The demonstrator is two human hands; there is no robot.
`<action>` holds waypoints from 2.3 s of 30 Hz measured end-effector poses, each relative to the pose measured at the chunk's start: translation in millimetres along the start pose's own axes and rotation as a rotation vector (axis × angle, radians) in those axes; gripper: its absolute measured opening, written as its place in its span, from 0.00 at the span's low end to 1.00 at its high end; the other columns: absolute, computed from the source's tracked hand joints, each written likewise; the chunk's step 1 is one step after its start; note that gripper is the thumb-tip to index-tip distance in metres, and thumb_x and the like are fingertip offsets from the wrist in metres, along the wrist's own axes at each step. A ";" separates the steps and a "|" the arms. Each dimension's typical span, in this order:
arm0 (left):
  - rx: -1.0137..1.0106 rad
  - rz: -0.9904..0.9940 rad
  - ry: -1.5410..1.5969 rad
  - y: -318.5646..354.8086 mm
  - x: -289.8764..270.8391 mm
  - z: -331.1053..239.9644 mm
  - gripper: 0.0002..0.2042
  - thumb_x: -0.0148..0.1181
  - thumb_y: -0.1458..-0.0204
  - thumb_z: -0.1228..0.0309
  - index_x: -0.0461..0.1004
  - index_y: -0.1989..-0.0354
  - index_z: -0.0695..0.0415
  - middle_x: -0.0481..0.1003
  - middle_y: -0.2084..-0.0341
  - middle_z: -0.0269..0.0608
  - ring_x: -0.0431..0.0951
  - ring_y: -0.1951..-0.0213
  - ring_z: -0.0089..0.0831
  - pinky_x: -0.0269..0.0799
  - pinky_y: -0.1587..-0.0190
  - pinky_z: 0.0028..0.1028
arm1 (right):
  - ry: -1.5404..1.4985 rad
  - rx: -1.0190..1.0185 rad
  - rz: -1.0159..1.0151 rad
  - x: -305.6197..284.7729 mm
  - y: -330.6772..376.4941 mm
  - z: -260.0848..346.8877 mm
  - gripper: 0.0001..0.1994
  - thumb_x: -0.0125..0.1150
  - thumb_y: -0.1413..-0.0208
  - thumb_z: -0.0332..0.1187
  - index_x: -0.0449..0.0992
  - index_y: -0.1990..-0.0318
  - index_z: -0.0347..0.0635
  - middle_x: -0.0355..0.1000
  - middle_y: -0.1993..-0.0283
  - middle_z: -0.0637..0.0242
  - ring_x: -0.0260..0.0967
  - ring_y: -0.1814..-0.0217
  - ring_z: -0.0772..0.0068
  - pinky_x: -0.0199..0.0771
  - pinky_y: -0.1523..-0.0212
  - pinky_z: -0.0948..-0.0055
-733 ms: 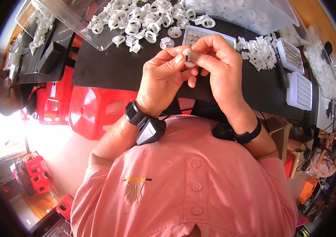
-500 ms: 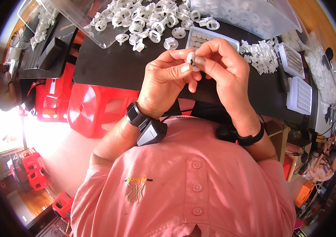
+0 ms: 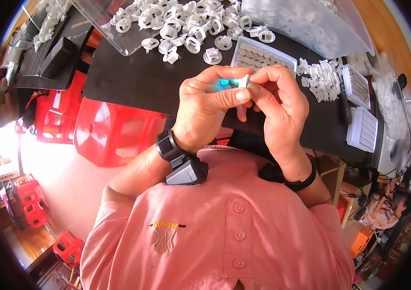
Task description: Assembling small white plastic components and placing them into a white components tray.
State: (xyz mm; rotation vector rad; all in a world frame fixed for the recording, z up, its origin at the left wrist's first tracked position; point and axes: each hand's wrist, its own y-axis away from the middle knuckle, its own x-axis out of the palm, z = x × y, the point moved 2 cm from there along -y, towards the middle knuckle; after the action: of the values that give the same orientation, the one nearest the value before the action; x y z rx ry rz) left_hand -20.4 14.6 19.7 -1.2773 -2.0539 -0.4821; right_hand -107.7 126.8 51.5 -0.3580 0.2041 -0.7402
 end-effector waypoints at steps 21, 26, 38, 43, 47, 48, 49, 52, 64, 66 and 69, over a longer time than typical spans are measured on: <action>-0.033 0.081 -0.089 -3.0 -14.9 0.7 0.23 0.69 0.49 0.65 0.75 0.47 0.65 0.78 0.65 0.53 0.79 0.69 0.35 0.73 0.76 0.28 | 1.099 -0.306 -0.249 -100.3 36.0 0.1 0.12 0.66 0.56 0.23 0.78 0.62 0.47 0.68 0.66 0.66 0.69 0.65 0.58 0.68 0.64 0.61; -0.059 0.098 -0.078 -6.3 -16.0 2.1 0.23 0.69 0.49 0.65 0.75 0.47 0.64 0.78 0.66 0.54 0.79 0.69 0.36 0.73 0.77 0.28 | 1.450 -0.210 -0.214 -135.5 60.0 -6.3 0.12 0.68 0.57 0.24 0.80 0.62 0.48 0.68 0.64 0.68 0.68 0.59 0.60 0.66 0.59 0.61; -0.072 0.122 -0.036 -4.6 -18.5 2.0 0.23 0.68 0.48 0.63 0.75 0.47 0.62 0.77 0.62 0.56 0.78 0.68 0.38 0.73 0.77 0.27 | 1.279 -0.267 -0.235 -148.1 61.6 -2.8 0.11 0.68 0.56 0.23 0.80 0.63 0.48 0.69 0.64 0.70 0.69 0.57 0.62 0.64 0.59 0.62; -0.069 0.135 -0.024 -4.4 -18.8 1.8 0.23 0.68 0.48 0.63 0.75 0.47 0.62 0.76 0.63 0.55 0.77 0.68 0.38 0.72 0.77 0.27 | 1.345 -0.223 -0.146 -138.0 56.2 -8.2 0.11 0.68 0.57 0.24 0.80 0.64 0.47 0.69 0.64 0.71 0.69 0.58 0.63 0.64 0.59 0.63; -0.077 0.155 -0.011 -4.6 -22.8 1.3 0.23 0.68 0.47 0.63 0.74 0.46 0.63 0.76 0.64 0.55 0.77 0.68 0.38 0.72 0.77 0.26 | 1.235 -0.236 -0.116 -143.8 59.9 -5.0 0.10 0.67 0.56 0.24 0.80 0.64 0.45 0.70 0.64 0.70 0.70 0.58 0.63 0.66 0.59 0.63; -0.077 0.154 -0.011 -4.7 -22.6 1.1 0.23 0.68 0.47 0.63 0.74 0.46 0.63 0.76 0.64 0.55 0.77 0.68 0.38 0.72 0.77 0.26 | 1.234 -0.236 -0.115 -144.3 58.3 -2.7 0.10 0.67 0.56 0.24 0.80 0.64 0.45 0.70 0.64 0.70 0.70 0.58 0.63 0.66 0.59 0.63; -0.072 0.148 -0.010 -5.1 -21.4 1.5 0.23 0.67 0.47 0.63 0.74 0.46 0.63 0.76 0.65 0.55 0.77 0.68 0.38 0.72 0.77 0.27 | 1.218 -0.264 -0.090 -144.5 54.8 1.8 0.10 0.66 0.56 0.23 0.80 0.63 0.44 0.70 0.64 0.69 0.70 0.58 0.63 0.66 0.58 0.63; -0.071 0.152 0.000 -6.8 -23.1 1.1 0.23 0.67 0.47 0.63 0.74 0.46 0.64 0.76 0.65 0.55 0.77 0.68 0.38 0.71 0.78 0.27 | 1.200 -0.307 0.011 -141.8 43.3 9.1 0.10 0.64 0.55 0.21 0.80 0.63 0.43 0.71 0.64 0.69 0.71 0.59 0.62 0.68 0.58 0.63; -0.087 0.221 0.152 -7.2 -16.8 0.5 0.17 0.63 0.42 0.68 0.74 0.49 0.65 0.77 0.59 0.58 0.77 0.66 0.37 0.72 0.70 0.28 | 0.825 0.062 0.067 -132.7 25.3 24.2 0.07 0.58 0.50 0.14 0.77 0.66 0.36 0.74 0.68 0.64 0.74 0.68 0.68 0.72 0.65 0.75; -0.107 0.216 0.177 -6.9 -16.4 1.3 0.16 0.62 0.40 0.66 0.75 0.50 0.65 0.77 0.59 0.57 0.78 0.65 0.37 0.72 0.69 0.29 | 0.576 0.074 0.009 -103.2 18.1 32.8 0.06 0.59 0.48 0.16 0.78 0.66 0.36 0.75 0.68 0.67 0.73 0.66 0.75 0.72 0.63 0.78; -0.110 0.222 0.190 -7.9 -17.1 2.4 0.15 0.61 0.39 0.65 0.75 0.51 0.64 0.77 0.59 0.56 0.78 0.65 0.37 0.72 0.69 0.29 | 0.148 0.134 -0.080 -57.0 6.7 32.1 0.04 0.62 0.45 0.18 0.80 0.64 0.36 0.78 0.66 0.72 0.72 0.62 0.86 0.72 0.57 0.83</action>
State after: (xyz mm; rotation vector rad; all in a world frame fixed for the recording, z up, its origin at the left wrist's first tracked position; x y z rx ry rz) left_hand -23.0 1.5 6.3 -1.4458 -1.7264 -0.5953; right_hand -134.9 178.6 81.6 -0.1843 0.2797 -0.8560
